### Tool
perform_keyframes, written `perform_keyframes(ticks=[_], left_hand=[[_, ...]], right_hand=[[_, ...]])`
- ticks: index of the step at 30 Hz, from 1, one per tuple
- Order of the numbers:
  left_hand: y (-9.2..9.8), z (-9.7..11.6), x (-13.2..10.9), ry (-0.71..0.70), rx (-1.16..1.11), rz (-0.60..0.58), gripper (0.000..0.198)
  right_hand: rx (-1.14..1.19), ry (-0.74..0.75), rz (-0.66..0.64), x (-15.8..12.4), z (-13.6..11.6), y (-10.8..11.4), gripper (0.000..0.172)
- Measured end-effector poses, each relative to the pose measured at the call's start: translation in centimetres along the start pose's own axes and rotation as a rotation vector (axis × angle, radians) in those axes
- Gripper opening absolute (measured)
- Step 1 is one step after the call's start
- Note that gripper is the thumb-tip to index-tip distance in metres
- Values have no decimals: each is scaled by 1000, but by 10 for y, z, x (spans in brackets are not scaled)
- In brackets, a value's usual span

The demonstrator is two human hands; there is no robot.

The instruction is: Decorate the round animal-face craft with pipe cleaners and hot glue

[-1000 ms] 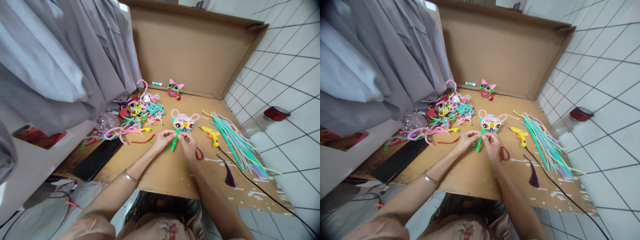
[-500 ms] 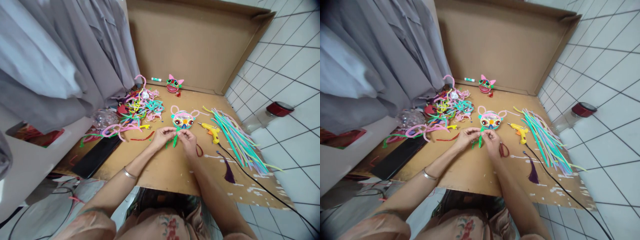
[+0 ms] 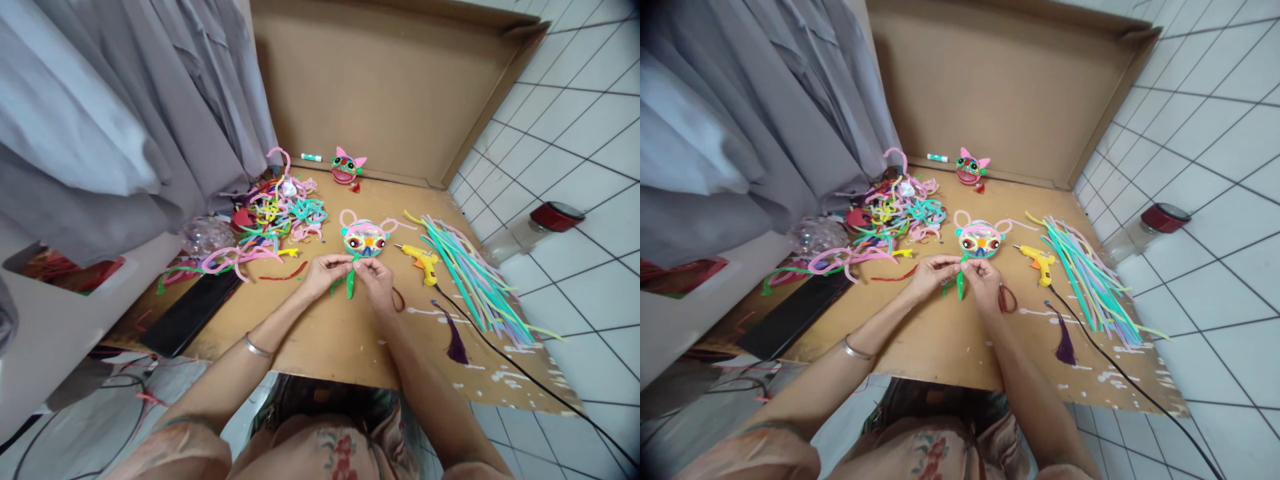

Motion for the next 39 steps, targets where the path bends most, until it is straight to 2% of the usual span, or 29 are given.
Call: perform_keyframes(ticks=[13,17,23,27,39], left_hand=[[2,-2,-1,-109,135,26,36],[1,-5,0,-128,154,18,40],[2,-6,2,-100,158,-34,42],[2,-2,0,-97,142,-35,40],[1,-5,0,-41,152,-46,42]], right_hand=[[62,-61,12,0,4,-1,34],[69,-63,22,-1,6,-2,37],[13,-48,-1,0,4,0,37],[-44,3,57,1,1,2,33],[60,3,21,5,5,6,25]])
Point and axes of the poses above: each hand's wrist, its own x-axis towards the middle knuckle, its own y-axis out of the back of the hand, z = x × y, the point moved 1 cm from there along x, towards the middle knuckle, and after that the axes turned 15 degrees about y, right-handed, at the moved point
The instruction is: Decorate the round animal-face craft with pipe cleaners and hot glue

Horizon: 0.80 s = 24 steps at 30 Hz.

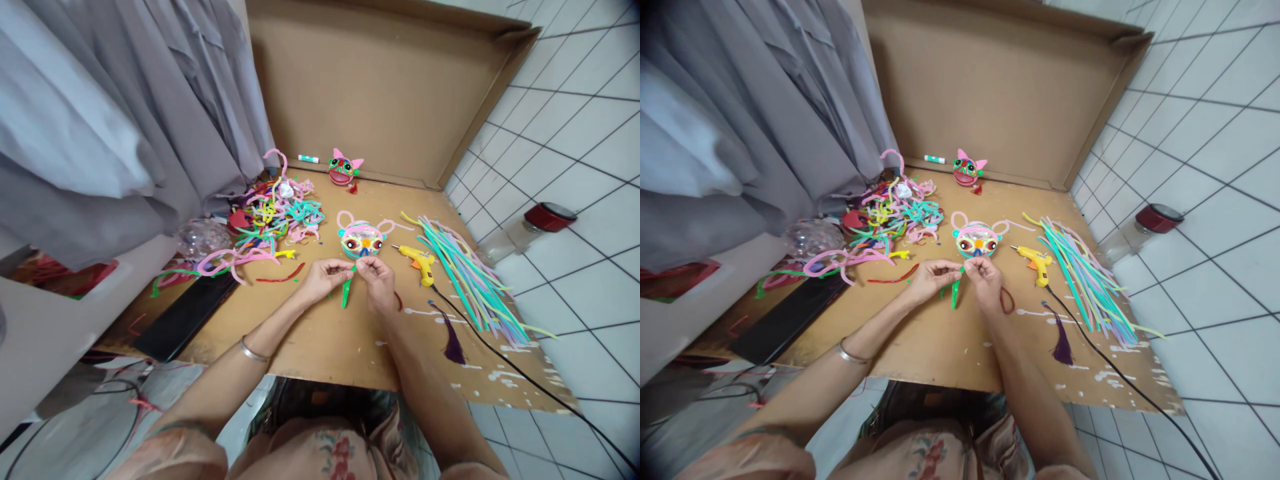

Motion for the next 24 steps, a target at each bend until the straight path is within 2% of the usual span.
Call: perform_keyframes(ticks=[4,9,17,24], left_hand=[[1,2,0,-11,-30,2,43],[2,6,-1,2,-73,36,46],[1,1,1,19,-26,3,40],[0,0,2,38,-38,-49,42]], right_hand=[[4,0,-24,2,0,1,26],[7,-16,-2,3,-4,2,38],[-109,92,-44,1,-5,1,24],[-57,91,-105,3,-3,3,22]])
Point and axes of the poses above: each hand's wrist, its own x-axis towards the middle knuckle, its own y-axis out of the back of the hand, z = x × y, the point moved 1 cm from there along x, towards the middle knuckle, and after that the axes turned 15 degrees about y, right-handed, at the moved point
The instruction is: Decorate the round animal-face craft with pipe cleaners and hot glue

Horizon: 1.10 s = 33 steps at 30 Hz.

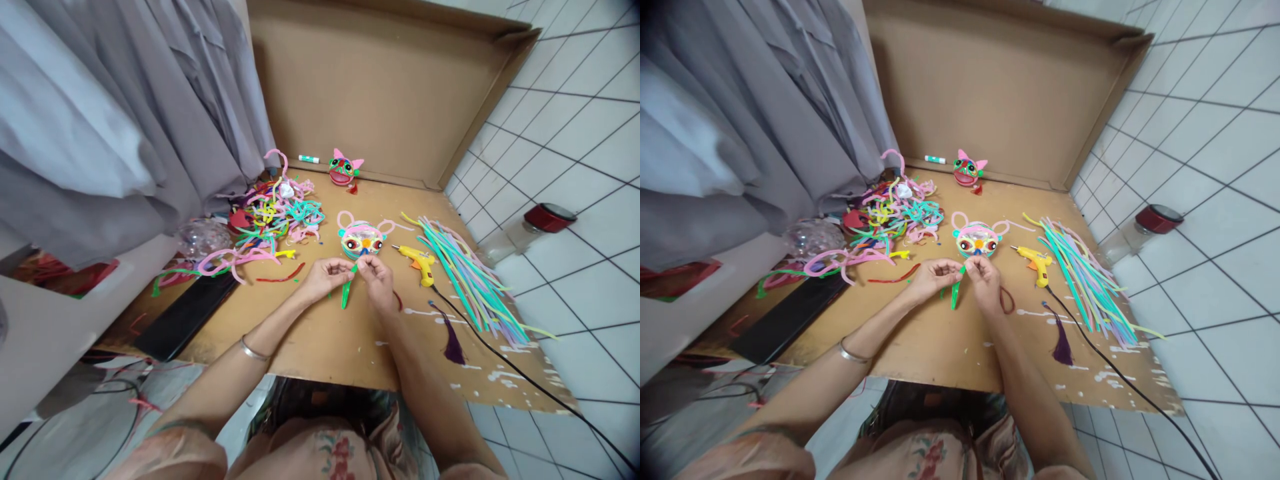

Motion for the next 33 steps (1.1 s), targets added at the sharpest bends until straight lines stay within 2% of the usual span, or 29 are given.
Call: perform_keyframes(ticks=[11,23,29,33], left_hand=[[0,6,-2,-33,-37,47,38],[-2,9,-4,-35,-25,38,40],[1,8,-4,-19,-66,133,46],[2,8,-4,15,-55,84,43]], right_hand=[[47,-101,103,2,0,-1,31],[107,-198,61,1,1,-5,28],[74,-208,97,0,1,-4,33],[47,-206,92,-1,2,-5,36]])
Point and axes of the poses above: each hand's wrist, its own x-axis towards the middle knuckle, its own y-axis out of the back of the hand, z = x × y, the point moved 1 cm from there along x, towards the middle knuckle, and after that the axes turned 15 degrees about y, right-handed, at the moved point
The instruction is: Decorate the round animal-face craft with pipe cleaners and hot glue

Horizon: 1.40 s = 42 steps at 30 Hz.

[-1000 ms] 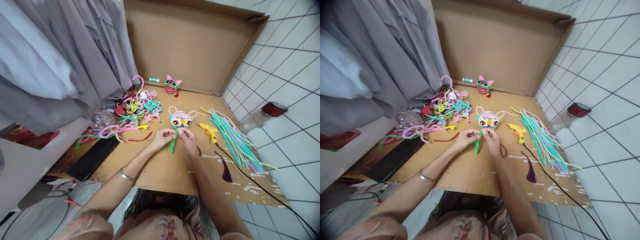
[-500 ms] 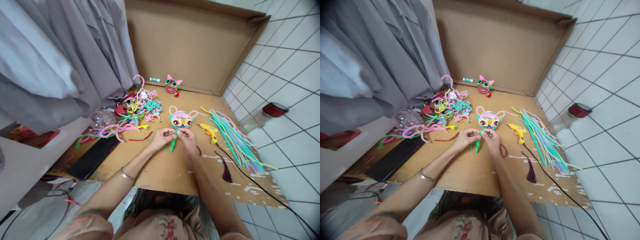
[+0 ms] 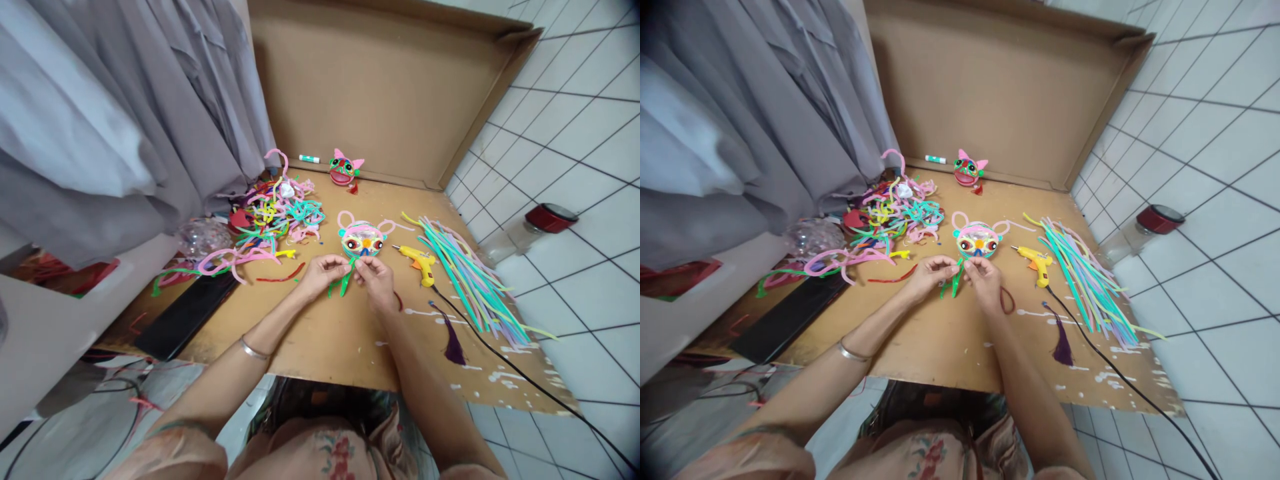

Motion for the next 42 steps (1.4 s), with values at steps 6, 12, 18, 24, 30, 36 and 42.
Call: perform_keyframes(ticks=[6,12,18,24,30,36,42], left_hand=[[0,0,0,20,37,-18,40],[0,1,0,32,17,-22,40],[-1,2,0,23,29,-9,40],[-1,3,-2,6,72,-29,36],[-4,-5,1,48,-6,-100,42],[-11,-19,4,223,-105,-251,57],[-17,-21,0,138,71,-184,56]], right_hand=[[-56,69,-35,-2,-3,-2,32],[-59,72,-43,-1,-5,-3,28],[-51,68,-39,-2,-8,-3,27],[-118,114,-76,-3,-11,0,24],[-48,173,-71,0,-1,8,19],[39,151,46,7,-4,12,24],[65,125,135,11,-5,15,30]])
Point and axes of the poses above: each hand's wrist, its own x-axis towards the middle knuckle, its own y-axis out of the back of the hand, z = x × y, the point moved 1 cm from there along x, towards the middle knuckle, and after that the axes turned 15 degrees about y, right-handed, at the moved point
